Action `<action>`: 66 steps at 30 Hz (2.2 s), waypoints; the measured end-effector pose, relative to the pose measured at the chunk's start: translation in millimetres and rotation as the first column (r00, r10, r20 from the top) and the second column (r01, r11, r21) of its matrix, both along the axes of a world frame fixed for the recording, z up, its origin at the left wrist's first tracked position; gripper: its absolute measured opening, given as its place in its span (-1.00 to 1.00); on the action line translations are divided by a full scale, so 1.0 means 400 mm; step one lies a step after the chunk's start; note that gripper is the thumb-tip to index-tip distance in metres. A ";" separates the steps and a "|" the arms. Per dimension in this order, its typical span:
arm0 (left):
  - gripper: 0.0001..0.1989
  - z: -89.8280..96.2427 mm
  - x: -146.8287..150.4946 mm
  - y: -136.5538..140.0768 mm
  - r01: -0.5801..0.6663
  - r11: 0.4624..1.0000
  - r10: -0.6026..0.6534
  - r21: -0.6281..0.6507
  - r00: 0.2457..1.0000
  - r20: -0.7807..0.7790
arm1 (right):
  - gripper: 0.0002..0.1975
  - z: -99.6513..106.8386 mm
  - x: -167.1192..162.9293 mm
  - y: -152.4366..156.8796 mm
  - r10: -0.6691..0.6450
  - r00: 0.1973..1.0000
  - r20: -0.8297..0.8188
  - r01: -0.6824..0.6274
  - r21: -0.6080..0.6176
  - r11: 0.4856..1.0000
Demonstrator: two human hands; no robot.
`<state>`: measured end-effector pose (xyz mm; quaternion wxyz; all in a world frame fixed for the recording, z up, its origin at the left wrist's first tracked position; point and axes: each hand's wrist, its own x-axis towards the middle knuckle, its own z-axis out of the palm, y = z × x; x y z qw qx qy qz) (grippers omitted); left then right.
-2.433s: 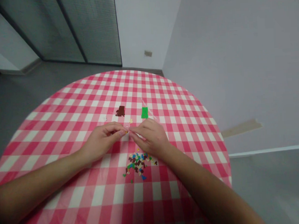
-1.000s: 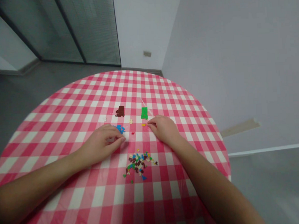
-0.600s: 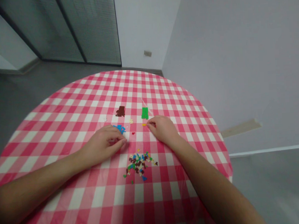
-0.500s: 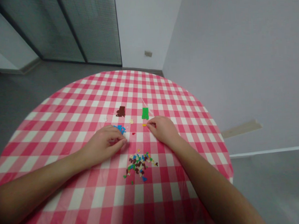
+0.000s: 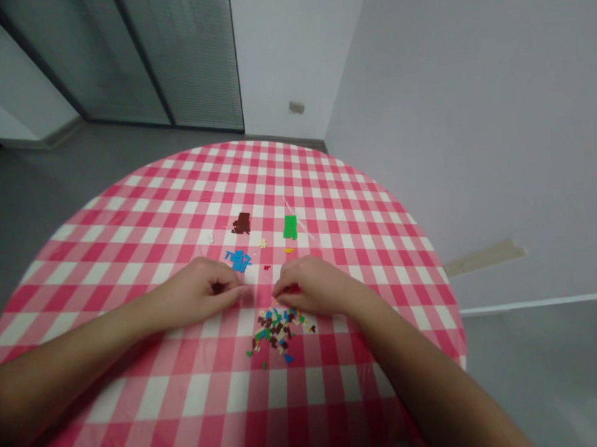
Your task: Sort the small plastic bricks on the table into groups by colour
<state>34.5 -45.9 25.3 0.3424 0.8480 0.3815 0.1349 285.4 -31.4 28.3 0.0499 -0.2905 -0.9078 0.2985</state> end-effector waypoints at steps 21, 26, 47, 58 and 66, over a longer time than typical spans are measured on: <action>-0.69 0.005 -0.018 0.009 0.192 0.977 -0.205 -0.088 0.963 -0.175 | -0.86 -0.013 0.020 0.022 -0.275 0.961 0.009 0.273 0.087 0.958; -0.69 0.005 -0.019 0.010 0.196 0.978 -0.206 -0.071 0.962 -0.180 | -0.83 -0.020 0.059 0.052 -0.420 0.904 0.083 0.401 0.184 0.897; -0.68 0.005 -0.017 0.008 0.203 0.978 -0.209 -0.053 0.964 -0.164 | -0.79 -0.026 0.078 0.070 -0.353 0.928 0.122 0.289 0.362 0.886; -0.68 0.000 -0.019 0.007 0.192 0.980 -0.197 -0.046 0.967 -0.165 | -0.74 -0.036 0.075 0.078 -0.367 0.918 0.149 0.291 0.377 0.879; -0.69 0.004 -0.016 0.007 0.197 0.979 -0.203 -0.053 0.957 -0.206 | -0.76 -0.036 0.067 0.077 -0.401 0.906 0.135 0.327 0.378 0.866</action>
